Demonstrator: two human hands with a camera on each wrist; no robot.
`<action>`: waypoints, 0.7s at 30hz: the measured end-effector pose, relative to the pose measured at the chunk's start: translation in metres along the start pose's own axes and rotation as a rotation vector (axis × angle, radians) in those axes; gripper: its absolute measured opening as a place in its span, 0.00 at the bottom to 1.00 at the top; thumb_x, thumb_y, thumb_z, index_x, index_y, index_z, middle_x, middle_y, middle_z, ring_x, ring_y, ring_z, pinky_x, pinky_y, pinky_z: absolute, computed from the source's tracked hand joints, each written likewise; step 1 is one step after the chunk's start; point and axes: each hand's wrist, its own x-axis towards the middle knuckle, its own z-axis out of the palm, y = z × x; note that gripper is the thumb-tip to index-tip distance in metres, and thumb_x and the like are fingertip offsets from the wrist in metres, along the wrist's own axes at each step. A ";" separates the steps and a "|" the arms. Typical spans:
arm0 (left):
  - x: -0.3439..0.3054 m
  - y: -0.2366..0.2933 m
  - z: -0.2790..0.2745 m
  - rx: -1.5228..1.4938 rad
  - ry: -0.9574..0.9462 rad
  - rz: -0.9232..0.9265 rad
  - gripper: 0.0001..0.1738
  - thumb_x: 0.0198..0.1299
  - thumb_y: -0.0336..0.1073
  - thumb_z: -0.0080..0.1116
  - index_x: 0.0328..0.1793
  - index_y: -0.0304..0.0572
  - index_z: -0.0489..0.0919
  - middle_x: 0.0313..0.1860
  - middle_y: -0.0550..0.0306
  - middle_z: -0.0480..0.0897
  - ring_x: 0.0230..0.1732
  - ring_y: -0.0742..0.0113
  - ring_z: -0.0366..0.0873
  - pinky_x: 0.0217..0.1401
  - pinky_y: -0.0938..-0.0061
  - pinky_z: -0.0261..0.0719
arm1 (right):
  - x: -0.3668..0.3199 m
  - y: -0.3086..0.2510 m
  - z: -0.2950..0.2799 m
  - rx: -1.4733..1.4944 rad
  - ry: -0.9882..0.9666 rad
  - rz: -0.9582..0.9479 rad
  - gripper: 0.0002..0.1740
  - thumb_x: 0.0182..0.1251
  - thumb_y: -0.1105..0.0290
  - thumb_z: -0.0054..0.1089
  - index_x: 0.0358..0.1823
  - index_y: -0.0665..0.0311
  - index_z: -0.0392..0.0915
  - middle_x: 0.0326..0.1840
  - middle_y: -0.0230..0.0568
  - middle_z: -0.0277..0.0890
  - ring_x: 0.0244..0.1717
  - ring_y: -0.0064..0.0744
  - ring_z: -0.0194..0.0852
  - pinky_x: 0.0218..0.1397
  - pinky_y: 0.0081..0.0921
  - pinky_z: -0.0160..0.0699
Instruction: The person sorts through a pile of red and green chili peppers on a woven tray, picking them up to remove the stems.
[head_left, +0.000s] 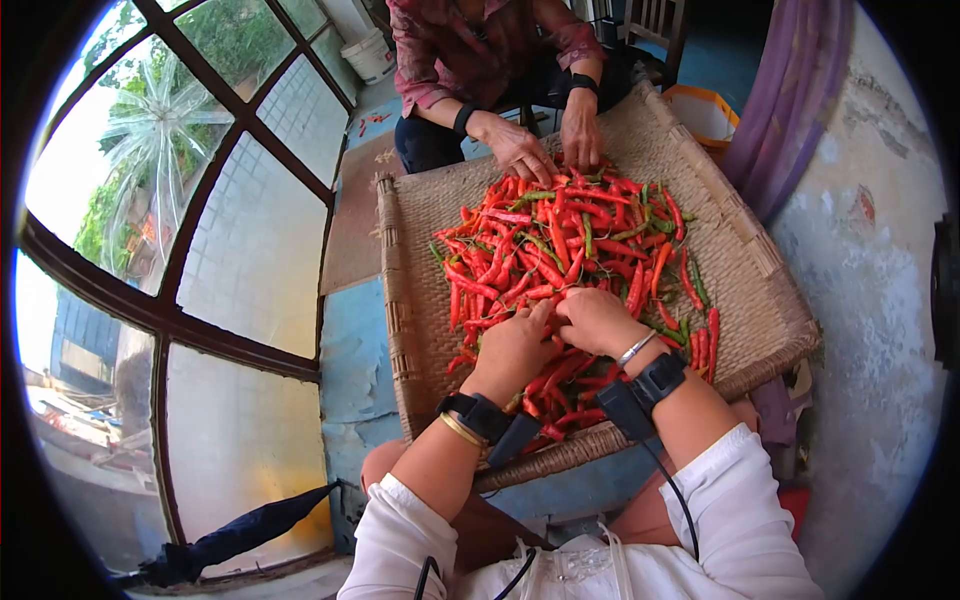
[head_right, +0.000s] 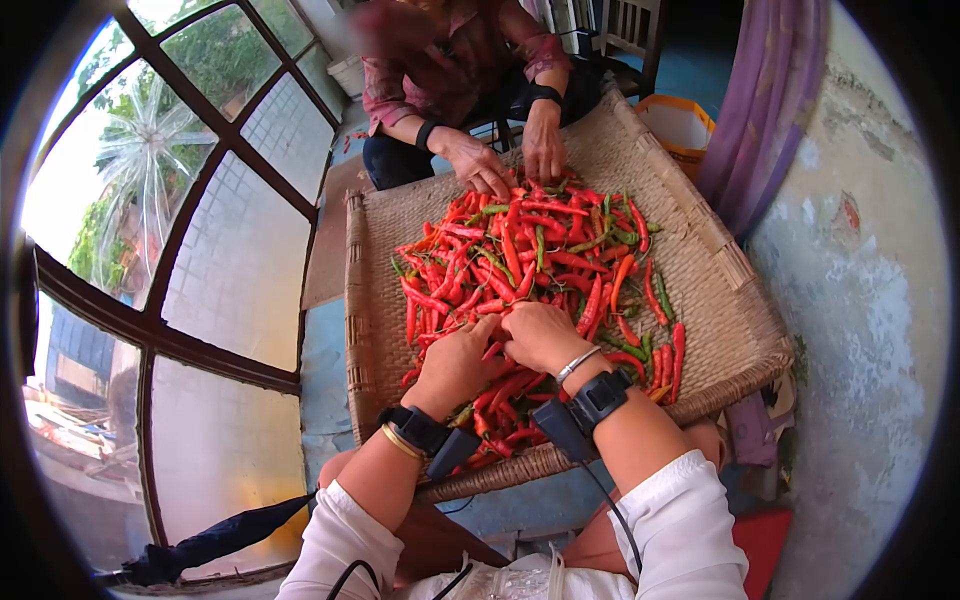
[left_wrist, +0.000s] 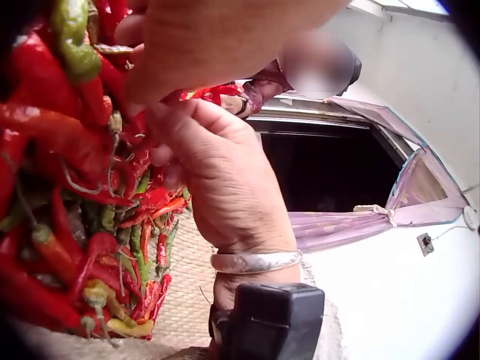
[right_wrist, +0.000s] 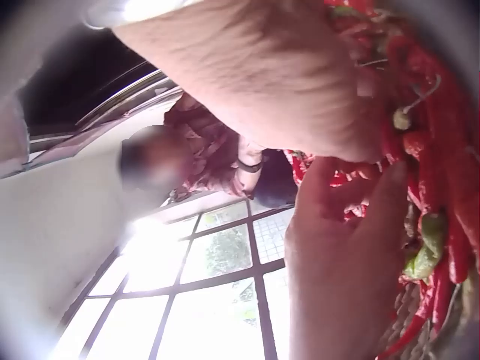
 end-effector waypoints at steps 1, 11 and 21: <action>0.002 0.000 -0.005 -0.011 -0.026 -0.017 0.23 0.50 0.42 0.58 0.52 0.44 0.71 0.31 0.48 0.80 0.33 0.51 0.79 0.32 0.60 0.75 | 0.000 -0.003 -0.004 0.063 0.039 -0.053 0.11 0.47 0.63 0.59 0.28 0.62 0.79 0.31 0.48 0.76 0.37 0.47 0.76 0.41 0.41 0.74; 0.007 -0.014 -0.014 -0.051 0.129 -0.231 0.24 0.51 0.41 0.60 0.54 0.43 0.70 0.28 0.52 0.79 0.33 0.52 0.78 0.34 0.62 0.75 | -0.001 0.012 -0.047 1.265 0.207 0.107 0.16 0.56 0.64 0.57 0.42 0.67 0.76 0.28 0.38 0.77 0.24 0.25 0.73 0.27 0.20 0.71; 0.003 -0.025 -0.005 0.160 -0.137 -0.226 0.18 0.47 0.43 0.61 0.41 0.42 0.75 0.35 0.51 0.79 0.38 0.53 0.78 0.38 0.61 0.77 | 0.002 0.005 -0.013 0.604 -0.030 0.040 0.17 0.54 0.66 0.60 0.42 0.70 0.76 0.28 0.40 0.78 0.28 0.28 0.76 0.34 0.26 0.74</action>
